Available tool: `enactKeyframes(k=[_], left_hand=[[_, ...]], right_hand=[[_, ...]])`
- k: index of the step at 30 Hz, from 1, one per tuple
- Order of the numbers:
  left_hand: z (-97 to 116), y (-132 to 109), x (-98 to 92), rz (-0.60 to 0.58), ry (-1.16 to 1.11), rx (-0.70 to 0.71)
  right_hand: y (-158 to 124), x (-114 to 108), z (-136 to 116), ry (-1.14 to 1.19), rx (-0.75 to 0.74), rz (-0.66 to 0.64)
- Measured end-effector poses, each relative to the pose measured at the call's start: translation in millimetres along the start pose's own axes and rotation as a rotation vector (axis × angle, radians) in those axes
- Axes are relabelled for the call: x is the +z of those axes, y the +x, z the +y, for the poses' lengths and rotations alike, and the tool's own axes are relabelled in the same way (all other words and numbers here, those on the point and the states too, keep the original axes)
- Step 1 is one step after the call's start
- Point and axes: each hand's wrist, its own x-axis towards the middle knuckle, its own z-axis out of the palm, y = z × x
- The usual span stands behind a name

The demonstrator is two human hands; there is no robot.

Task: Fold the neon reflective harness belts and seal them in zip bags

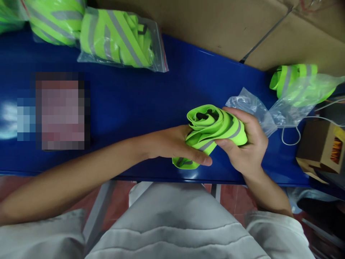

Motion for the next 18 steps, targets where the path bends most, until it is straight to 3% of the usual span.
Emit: enactKeyframes(k=[6, 10, 15, 18], left_hand=[[-7, 4, -3.1, 0.026, -0.072, -0.031], [-7, 5, -5.9, -0.001, -0.061, -0.066], [3, 0, -3.9, 0.088, -0.075, 0.140], [4, 1, -2.5, 0.250, -0.059, 0.245]], right_hand=[[2, 3, 5, 0.130, 0.075, -0.025], [2, 2, 5, 0.097, 0.070, -0.006], [8, -7, 21, -0.004, -0.045, 0.134], [12, -12, 43, 0.046, -0.039, 0.225]])
